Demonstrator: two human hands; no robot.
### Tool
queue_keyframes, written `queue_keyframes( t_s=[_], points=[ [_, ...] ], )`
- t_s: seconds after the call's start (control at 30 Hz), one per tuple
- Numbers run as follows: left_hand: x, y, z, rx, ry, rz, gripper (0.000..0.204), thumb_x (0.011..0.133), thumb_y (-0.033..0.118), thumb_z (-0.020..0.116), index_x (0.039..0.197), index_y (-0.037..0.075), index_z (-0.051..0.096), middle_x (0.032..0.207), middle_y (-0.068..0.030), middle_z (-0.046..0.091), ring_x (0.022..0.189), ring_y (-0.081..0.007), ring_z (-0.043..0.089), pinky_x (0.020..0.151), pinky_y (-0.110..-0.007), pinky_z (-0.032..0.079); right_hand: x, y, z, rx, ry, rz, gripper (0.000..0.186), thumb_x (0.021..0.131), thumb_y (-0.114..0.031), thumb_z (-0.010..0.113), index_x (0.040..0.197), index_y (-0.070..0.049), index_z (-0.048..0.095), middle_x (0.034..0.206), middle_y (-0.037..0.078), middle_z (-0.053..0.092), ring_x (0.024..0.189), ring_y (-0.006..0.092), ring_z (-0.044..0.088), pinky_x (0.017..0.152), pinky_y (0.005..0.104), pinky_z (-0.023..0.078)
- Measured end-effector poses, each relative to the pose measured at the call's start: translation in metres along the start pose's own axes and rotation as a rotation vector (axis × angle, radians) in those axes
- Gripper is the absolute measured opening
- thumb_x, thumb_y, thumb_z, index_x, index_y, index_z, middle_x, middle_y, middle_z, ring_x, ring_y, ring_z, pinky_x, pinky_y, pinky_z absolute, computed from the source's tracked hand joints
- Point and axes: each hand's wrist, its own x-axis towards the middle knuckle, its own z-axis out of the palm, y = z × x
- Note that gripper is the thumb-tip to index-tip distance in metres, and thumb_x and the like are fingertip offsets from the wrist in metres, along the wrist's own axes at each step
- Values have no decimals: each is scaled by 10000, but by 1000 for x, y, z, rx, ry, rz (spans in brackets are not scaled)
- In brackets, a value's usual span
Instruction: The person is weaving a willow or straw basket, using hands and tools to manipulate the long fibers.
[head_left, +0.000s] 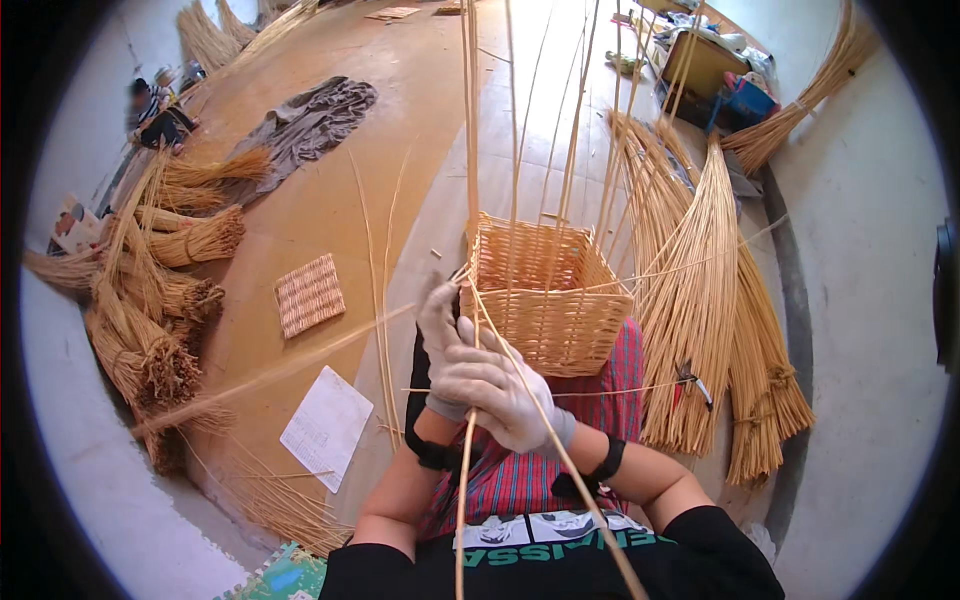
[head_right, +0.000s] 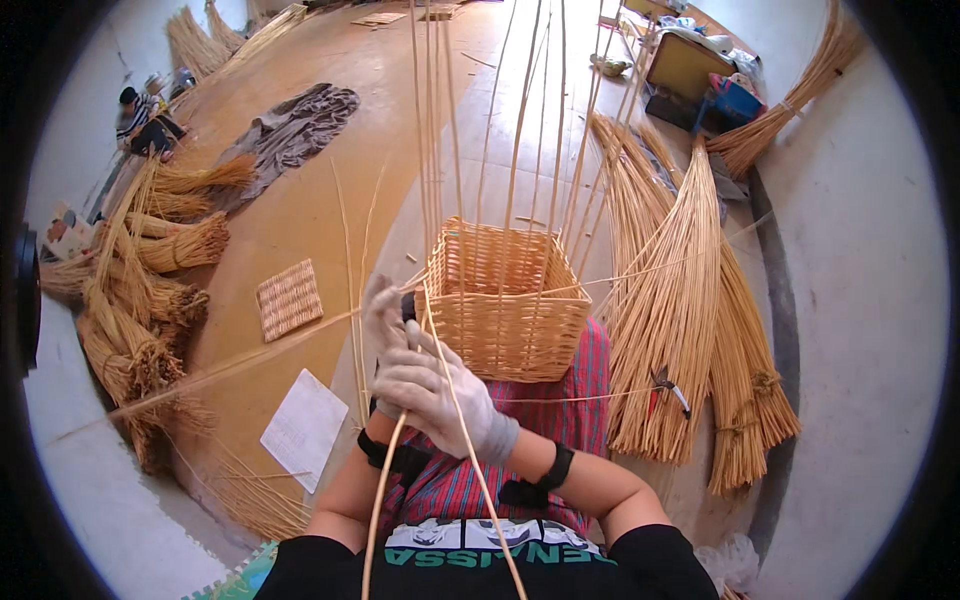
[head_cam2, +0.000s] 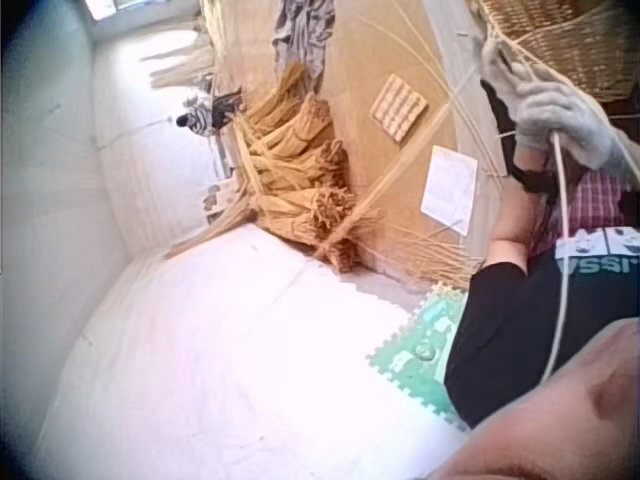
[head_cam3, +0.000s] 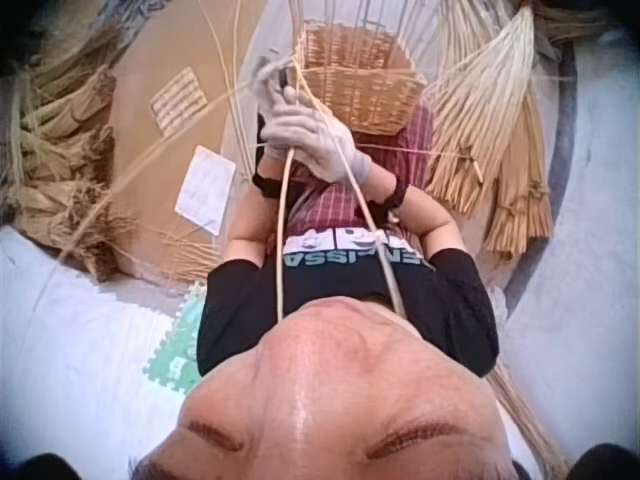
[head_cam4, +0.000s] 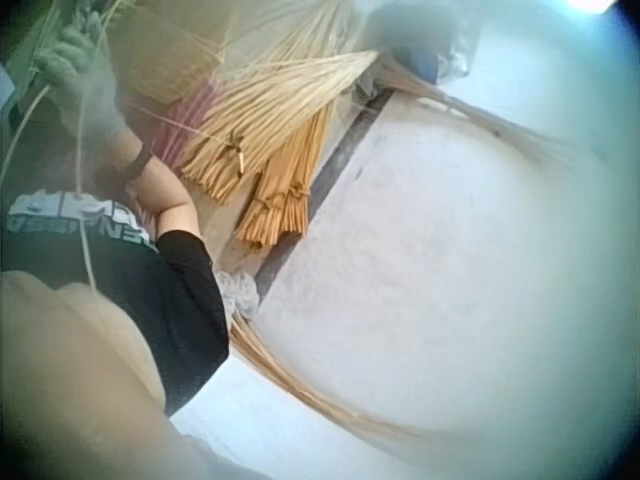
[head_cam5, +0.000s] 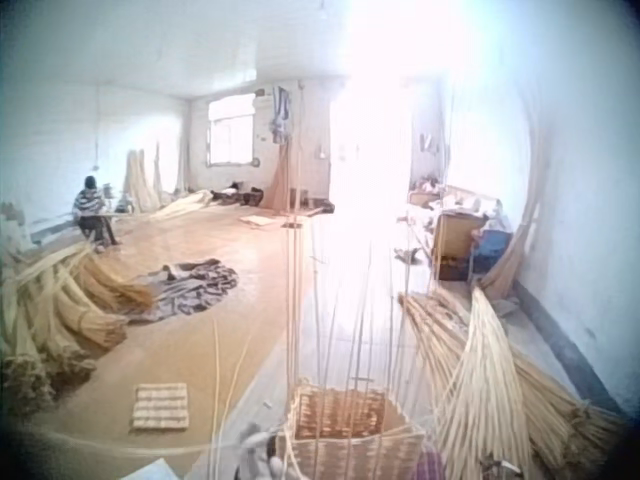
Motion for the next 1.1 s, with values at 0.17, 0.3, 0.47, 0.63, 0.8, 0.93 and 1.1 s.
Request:
queue_keyframes(
  t_s=[0.17,0.3,0.47,0.63,0.8,0.93,1.1],
  points=[
    [6,-33,-20,281,-287,-162,616,912,233,657,1429,13,404,1437,-210,454,1381,-391,425,1144,-445,377,7,10,13,205,67,-63,243,750,-213,731,972,-125,685,766,40,569,781,297,563,750,444,441],
    [-14,-70,-23,109,-250,-233,509,932,227,645,1356,25,447,1364,-160,497,1279,-314,470,1073,-407,408,47,2,97,224,93,40,221,795,-243,739,969,-125,673,808,68,588,817,309,570,804,420,427],
    [5,-101,-30,-343,-185,-598,344,962,258,653,1203,44,533,1187,-96,587,1091,-224,549,953,-350,465,135,61,139,736,-173,373,98,951,-94,599,1035,-83,648,936,35,661,830,160,613,784,332,505],
    [44,-128,-16,-552,-299,-808,236,993,288,661,1051,63,619,1009,-31,678,903,-134,629,833,-294,521,185,147,54,856,-171,477,149,1010,-118,566,1126,-83,652,759,-3,577,666,89,536,621,279,486],
    [45,-128,1,-393,-307,-676,162,994,235,674,1006,74,653,952,-6,691,834,-103,632,772,-278,534,187,165,21,890,-174,494,208,1085,-146,460,1178,-50,619,719,-14,506,627,90,478,578,268,446],
    [31,-111,3,-688,-149,-814,228,926,238,769,1029,58,674,938,-1,703,865,-87,610,804,-252,502,184,159,21,791,-188,534,214,1086,-156,471,1195,-36,612,650,-16,473,577,79,456,567,253,438],
    [27,-86,1,-340,-297,-582,415,834,187,850,1176,14,690,1185,-96,691,1107,-189,624,1033,-331,467,176,154,10,736,-143,537,222,1086,-185,481,1186,-37,613,663,-19,480,560,74,452,534,256,428]
  ],
)
